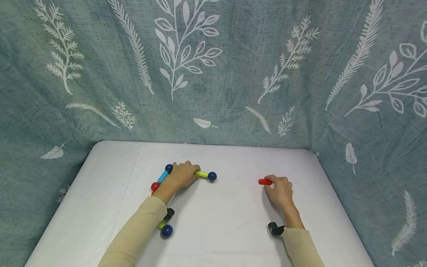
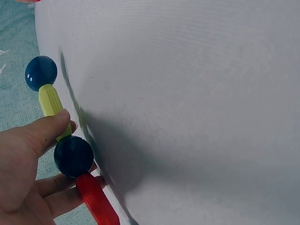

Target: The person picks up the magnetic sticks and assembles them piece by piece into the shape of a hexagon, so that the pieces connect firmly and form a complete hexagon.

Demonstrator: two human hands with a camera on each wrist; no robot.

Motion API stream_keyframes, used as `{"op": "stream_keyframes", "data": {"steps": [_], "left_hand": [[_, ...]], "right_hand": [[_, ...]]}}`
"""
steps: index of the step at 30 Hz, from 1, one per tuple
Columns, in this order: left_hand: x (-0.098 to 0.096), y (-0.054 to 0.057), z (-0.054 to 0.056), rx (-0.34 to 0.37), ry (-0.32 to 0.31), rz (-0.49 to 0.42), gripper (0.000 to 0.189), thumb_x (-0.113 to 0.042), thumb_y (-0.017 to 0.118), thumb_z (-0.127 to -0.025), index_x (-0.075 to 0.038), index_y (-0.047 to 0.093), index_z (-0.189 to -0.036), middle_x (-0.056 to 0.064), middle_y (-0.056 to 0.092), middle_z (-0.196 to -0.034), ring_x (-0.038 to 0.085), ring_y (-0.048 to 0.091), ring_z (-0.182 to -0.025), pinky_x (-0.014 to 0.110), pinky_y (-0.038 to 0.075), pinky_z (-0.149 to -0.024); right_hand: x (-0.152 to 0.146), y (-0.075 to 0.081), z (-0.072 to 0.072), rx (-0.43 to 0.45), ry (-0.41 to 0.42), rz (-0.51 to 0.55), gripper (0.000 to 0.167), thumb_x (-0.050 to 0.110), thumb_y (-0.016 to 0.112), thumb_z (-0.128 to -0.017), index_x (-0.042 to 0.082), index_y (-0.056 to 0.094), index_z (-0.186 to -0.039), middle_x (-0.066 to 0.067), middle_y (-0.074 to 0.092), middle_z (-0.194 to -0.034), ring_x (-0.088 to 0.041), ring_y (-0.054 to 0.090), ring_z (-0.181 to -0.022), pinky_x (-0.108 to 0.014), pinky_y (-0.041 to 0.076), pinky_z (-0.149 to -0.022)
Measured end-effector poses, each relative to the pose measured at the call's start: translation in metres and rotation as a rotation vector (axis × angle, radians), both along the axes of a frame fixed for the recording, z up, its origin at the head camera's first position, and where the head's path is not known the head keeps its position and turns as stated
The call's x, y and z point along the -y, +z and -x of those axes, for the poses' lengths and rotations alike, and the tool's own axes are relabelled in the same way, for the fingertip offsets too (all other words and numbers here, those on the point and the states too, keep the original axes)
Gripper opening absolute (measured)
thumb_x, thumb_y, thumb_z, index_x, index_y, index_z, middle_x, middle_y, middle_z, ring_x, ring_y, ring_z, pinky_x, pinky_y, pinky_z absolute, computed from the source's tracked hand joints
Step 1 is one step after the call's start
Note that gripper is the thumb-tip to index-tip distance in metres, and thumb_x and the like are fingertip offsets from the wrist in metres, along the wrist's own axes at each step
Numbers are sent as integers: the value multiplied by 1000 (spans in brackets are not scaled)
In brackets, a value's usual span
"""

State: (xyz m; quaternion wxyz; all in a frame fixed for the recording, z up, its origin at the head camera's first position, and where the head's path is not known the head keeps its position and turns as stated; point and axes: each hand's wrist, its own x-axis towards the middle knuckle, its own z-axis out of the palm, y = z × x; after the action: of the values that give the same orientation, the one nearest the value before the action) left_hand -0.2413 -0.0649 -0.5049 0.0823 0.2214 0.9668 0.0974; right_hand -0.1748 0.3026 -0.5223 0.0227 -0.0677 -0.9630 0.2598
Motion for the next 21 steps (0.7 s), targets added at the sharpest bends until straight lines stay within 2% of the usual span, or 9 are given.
{"op": "stream_keyframes", "data": {"steps": [11, 17, 21], "left_hand": [[0, 0, 1, 2, -2, -13, 27, -32, 66, -98, -21, 69, -123, 6, 65, -108, 29, 62, -104, 65, 38, -95], [1, -1, 1, 16, 7, -16, 27, -31, 66, -98, -21, 69, -123, 6, 64, -108, 28, 62, -104, 64, 38, -95], [1, -1, 2, 27, 8, -15, 28, -31, 65, -99, -21, 68, -124, 5, 64, -109, 28, 61, -105, 64, 38, -95]], "right_hand": [[-1, -5, 1, 3, -14, -12, 26, 13, 70, -90, 5, 69, -115, -25, 55, -111, -42, 47, -100, -55, 35, -81], [7, -3, 1, -17, 31, 24, 26, 15, 74, -89, 6, 71, -113, -18, 61, -100, -36, 52, -91, -49, 36, -73], [17, -1, 1, -22, 66, 64, 25, 16, 74, -89, 8, 72, -112, -14, 64, -100, -32, 55, -91, -49, 36, -73]]}}
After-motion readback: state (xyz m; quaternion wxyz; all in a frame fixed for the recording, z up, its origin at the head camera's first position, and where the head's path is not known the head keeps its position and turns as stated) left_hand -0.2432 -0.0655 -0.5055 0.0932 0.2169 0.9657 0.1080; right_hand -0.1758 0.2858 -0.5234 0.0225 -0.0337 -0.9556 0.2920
